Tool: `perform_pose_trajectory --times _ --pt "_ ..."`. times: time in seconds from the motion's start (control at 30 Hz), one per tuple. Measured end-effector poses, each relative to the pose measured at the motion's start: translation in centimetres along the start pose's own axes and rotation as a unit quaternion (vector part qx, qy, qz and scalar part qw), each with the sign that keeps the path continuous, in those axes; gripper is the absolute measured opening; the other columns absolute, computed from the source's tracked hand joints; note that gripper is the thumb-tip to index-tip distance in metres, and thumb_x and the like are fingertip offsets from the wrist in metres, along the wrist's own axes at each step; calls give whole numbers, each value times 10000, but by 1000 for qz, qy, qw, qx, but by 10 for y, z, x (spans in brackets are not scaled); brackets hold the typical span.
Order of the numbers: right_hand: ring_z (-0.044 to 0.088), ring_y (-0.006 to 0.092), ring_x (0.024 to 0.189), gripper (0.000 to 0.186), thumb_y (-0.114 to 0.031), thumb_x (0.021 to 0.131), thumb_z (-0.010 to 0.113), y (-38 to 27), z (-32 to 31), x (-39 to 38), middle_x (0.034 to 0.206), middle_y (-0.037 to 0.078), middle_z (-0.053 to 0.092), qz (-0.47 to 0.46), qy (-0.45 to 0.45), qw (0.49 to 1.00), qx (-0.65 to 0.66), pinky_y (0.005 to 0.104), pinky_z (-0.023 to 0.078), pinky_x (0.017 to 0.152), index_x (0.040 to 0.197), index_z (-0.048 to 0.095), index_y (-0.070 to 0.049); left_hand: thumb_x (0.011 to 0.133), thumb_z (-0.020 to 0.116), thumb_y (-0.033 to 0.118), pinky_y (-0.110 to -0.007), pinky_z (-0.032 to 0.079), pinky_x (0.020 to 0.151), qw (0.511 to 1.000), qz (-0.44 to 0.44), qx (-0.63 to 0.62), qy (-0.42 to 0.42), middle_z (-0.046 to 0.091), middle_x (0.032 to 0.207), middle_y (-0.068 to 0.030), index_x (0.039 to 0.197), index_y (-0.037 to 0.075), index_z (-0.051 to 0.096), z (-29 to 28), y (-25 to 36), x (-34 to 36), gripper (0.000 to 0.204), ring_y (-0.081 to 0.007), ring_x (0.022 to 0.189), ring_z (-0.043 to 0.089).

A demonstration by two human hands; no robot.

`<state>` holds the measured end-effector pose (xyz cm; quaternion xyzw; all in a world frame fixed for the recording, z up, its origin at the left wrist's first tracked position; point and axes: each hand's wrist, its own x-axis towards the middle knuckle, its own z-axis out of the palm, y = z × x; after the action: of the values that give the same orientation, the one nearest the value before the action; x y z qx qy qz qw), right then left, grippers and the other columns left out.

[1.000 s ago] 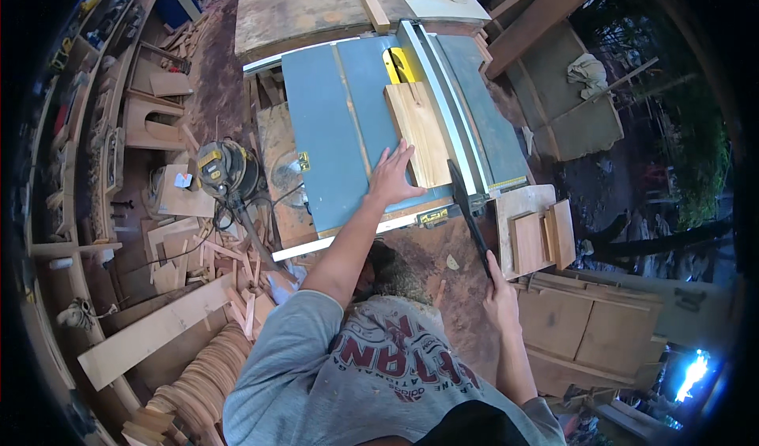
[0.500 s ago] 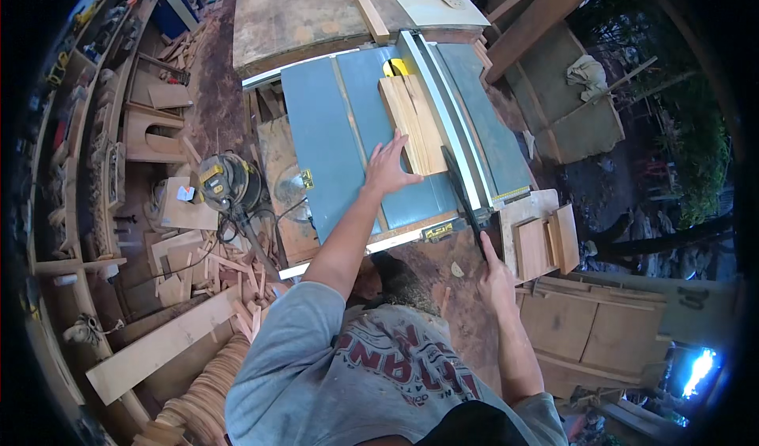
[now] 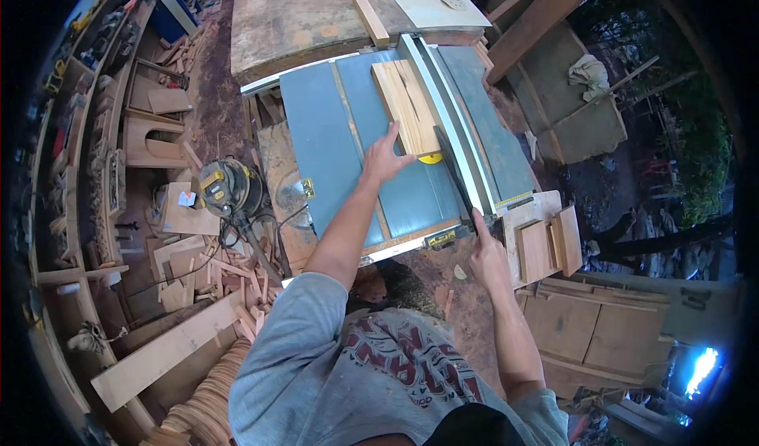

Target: The person uses a table saw to rip several pieces of wood. They guide a wood block through the blade using a push stick, then set the cut piece aside on a shelf before retrieving the next block and repeating the process.

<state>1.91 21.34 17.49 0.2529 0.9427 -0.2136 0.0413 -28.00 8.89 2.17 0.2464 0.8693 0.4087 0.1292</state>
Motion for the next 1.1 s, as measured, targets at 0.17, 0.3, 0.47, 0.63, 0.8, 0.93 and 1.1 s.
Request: perform_pose_trajectory --times 0.17,0.3,0.47,0.63,0.8,0.93,1.1 --pt "674 500 876 845 33 827 544 -7 3 23 978 303 700 18 -17 1000 -8 593 513 782 1604 337 -226 755 849 397 -481 489 1094 999 30 -2 12 354 1646 -158 1591 153 371 -6 -8 22 993 -386 1346 551" --pt "686 479 877 862 14 829 564 -9 10 41 971 288 707 -4 0 1000 -25 578 524 794 1615 310 -232 770 836 399 -481 483 1100 998 30 56 17 345 1648 -159 1596 176 369 -13 -8 40 975 -399 1324 564" --pt "667 508 881 797 4 894 526 -15 18 68 935 313 692 -15 9 1000 -10 599 504 781 1608 312 -276 776 828 420 -495 475 1108 998 14 60 18 333 1654 -159 1593 172 378 -25 -7 63 965 -406 1322 562" --pt "676 498 889 788 -8 883 522 -28 20 110 938 309 697 -15 8 1000 -5 581 515 798 1606 328 -253 797 786 495 -512 446 1132 983 55 172 40 362 1629 -218 1577 137 406 -32 -11 76 938 -426 1410 473" --pt "679 497 931 734 -49 894 526 -45 16 188 982 323 695 -23 7 1000 1 578 518 832 1581 387 -265 799 785 469 -529 374 1182 985 95 129 57 322 1628 -283 1541 42 435 -14 -14 13 925 -465 1472 373" --pt "680 491 996 683 -88 916 532 -67 18 262 1022 328 695 -74 58 995 28 552 527 857 1564 422 -275 780 820 420 -521 368 1188 981 115 144 61 360 1596 -312 1514 3 456 14 2 -93 919 -469 1461 390" --pt "680 500 917 620 -86 956 497 -50 9 233 963 301 701 -146 197 953 175 569 512 761 1546 451 -269 794 811 433 -540 335 1202 987 139 64 57 396 1553 -347 1502 -24 457 49 34 -223 914 -477 1419 440"
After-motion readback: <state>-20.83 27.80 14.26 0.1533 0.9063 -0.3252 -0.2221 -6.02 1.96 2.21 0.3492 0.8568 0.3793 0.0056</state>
